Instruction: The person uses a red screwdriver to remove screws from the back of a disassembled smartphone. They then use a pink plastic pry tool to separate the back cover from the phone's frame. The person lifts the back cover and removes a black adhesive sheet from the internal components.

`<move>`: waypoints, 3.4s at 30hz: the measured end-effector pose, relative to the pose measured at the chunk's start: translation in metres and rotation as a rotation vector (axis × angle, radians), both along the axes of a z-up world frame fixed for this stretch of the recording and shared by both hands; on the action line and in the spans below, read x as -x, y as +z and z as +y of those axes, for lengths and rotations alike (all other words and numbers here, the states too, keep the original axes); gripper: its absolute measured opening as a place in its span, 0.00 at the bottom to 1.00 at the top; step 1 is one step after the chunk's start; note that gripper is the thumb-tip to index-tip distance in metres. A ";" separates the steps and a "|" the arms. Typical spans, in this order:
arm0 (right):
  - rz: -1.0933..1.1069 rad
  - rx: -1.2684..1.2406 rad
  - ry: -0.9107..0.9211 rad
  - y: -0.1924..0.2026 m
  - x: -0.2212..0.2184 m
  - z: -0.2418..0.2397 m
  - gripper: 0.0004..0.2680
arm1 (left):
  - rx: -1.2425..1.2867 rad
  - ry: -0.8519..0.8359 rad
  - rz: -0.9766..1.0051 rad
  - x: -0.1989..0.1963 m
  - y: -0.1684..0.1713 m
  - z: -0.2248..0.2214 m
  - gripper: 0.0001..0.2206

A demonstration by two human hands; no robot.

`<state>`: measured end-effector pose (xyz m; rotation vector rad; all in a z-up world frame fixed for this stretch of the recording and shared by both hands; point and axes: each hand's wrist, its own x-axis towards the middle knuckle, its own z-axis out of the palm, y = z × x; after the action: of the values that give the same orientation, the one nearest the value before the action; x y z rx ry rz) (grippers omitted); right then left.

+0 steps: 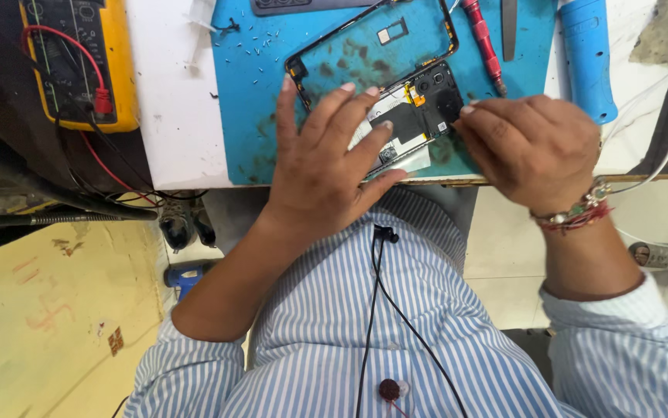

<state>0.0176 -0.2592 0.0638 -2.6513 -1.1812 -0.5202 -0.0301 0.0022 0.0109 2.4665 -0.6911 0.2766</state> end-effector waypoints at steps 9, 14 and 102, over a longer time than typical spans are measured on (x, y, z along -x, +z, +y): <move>-0.026 0.148 0.137 0.012 -0.019 -0.004 0.07 | -0.124 -0.010 0.000 0.005 -0.006 0.010 0.18; -0.020 0.190 0.188 0.017 -0.022 0.003 0.07 | -0.147 -0.010 0.026 -0.001 -0.010 0.020 0.20; 0.331 -0.153 -0.308 -0.020 0.021 0.073 0.17 | -0.054 0.125 0.154 -0.007 -0.017 0.025 0.31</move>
<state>-0.0032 -0.1867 0.0440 -2.6613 -0.6199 -0.1925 -0.0234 0.0269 -0.0063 2.5547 -0.4861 0.1142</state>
